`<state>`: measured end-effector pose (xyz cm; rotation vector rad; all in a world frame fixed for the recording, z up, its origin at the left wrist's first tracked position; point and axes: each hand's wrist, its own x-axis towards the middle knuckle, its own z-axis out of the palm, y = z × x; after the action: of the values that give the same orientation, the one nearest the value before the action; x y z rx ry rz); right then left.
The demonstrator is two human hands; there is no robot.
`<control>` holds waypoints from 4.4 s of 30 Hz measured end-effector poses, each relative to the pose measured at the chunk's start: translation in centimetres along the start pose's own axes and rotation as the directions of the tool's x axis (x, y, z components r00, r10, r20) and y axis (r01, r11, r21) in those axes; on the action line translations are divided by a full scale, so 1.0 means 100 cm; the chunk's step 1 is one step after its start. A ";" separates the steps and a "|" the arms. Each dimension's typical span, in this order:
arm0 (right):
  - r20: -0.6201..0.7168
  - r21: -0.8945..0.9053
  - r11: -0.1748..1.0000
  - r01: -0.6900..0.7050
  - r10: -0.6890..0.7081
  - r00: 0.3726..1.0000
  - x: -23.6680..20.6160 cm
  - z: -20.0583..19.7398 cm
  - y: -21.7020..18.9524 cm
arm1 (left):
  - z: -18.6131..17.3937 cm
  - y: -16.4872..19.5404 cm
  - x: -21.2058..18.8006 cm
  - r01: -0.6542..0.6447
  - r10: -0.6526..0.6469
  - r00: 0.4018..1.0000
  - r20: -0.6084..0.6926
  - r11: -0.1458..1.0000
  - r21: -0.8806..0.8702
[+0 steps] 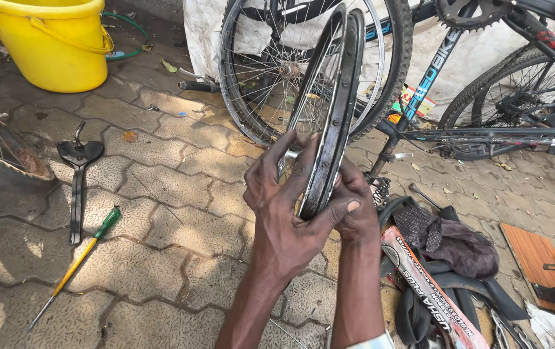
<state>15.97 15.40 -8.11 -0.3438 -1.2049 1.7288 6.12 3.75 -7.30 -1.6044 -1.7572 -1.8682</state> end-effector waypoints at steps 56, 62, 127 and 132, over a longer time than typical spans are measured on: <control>0.190 -0.272 0.942 0.197 -0.148 0.971 0.014 -0.005 0.019 | -0.006 0.006 -0.004 0.048 -0.051 0.996 -0.073 0.998 -0.037; 0.040 -0.241 0.810 0.534 -0.542 0.839 0.005 0.020 0.050 | -0.002 -0.001 -0.007 0.067 -0.071 0.995 -0.067 0.996 -0.061; 0.075 -0.119 0.940 0.319 -0.312 0.947 0.012 0.024 0.019 | -0.007 0.010 0.009 -0.053 0.052 0.997 -0.059 0.999 -0.006; 0.006 -0.070 0.977 0.204 -0.204 0.979 0.020 0.029 0.024 | -0.020 0.011 0.010 -0.039 0.039 0.999 -0.031 0.999 0.007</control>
<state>11.72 15.34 -8.16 -0.2540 -1.2571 1.5121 5.31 2.36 -5.37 -1.5863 -1.7055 -1.8580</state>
